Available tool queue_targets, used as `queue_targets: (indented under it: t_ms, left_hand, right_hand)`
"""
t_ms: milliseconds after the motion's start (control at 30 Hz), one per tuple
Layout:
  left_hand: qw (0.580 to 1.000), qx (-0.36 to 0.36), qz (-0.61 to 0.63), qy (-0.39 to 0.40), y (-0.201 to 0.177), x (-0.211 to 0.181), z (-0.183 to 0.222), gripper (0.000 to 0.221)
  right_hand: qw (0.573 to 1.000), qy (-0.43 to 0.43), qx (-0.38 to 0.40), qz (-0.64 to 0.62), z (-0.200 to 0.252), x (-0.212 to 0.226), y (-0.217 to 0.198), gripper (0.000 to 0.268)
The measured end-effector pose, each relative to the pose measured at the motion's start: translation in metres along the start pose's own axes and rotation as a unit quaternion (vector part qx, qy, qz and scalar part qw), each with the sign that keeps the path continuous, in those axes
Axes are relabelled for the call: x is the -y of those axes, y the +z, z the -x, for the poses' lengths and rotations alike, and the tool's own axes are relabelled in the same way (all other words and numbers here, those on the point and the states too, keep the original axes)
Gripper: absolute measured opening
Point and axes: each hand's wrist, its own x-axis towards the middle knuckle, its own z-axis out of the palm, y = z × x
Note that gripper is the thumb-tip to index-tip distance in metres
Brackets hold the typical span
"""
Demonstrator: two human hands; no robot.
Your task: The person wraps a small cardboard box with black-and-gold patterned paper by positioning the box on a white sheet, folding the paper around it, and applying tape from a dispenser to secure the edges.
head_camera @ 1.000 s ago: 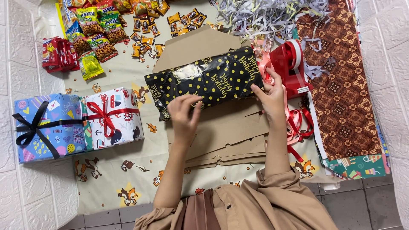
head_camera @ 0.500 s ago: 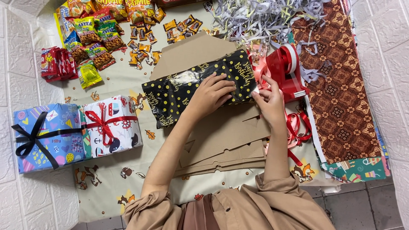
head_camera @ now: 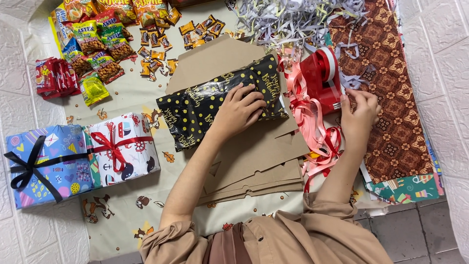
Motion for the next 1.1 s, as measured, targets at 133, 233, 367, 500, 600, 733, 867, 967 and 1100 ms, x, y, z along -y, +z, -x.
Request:
queue_targets:
  t_ms: [133, 233, 367, 500, 600, 733, 867, 967, 1100]
  left_hand:
    - [1.000, -0.004, -0.007, 0.001, 0.001, 0.000, -0.001, 0.009]
    - [1.000, -0.004, -0.008, 0.002, 0.003, 0.001, 0.000, 0.009]
    - [1.000, 0.001, -0.010, -0.002, 0.002, 0.000, 0.000, 0.009]
    - [1.000, 0.008, -0.011, -0.004, 0.000, 0.000, -0.001, 0.009]
    - [1.000, 0.005, -0.010, -0.004, 0.000, 0.000, -0.001, 0.010]
    - [1.000, 0.009, -0.008, -0.003, -0.003, -0.001, -0.001, 0.011]
    - [1.000, 0.027, -0.003, -0.008, -0.006, -0.002, -0.003, 0.011]
    - [0.999, 0.032, -0.002, -0.009, -0.006, -0.003, -0.004, 0.012]
    - [0.999, 0.032, -0.005, -0.011, -0.007, -0.002, -0.004, 0.013]
  right_hand:
    - [0.999, -0.018, 0.030, 0.005, -0.008, -0.017, 0.007, 0.026]
    - [0.999, -0.012, 0.039, -0.003, -0.013, -0.024, 0.007, 0.029]
    - [0.998, -0.016, 0.051, -0.036, -0.023, -0.041, 0.010, 0.023]
    - [0.997, 0.006, 0.052, -0.053, -0.029, -0.049, 0.016, 0.026]
    - [0.997, 0.015, 0.044, -0.058, -0.032, -0.057, 0.021, 0.025]
    - [0.997, 0.020, 0.037, -0.067, -0.029, -0.051, 0.021, 0.024]
    - [0.995, 0.008, 0.028, -0.095, -0.028, -0.034, 0.010, 0.022]
    - [0.997, 0.000, 0.033, -0.066, -0.022, -0.022, -0.004, 0.025]
    - [0.998, 0.020, 0.058, -0.024, -0.001, 0.001, -0.028, 0.027]
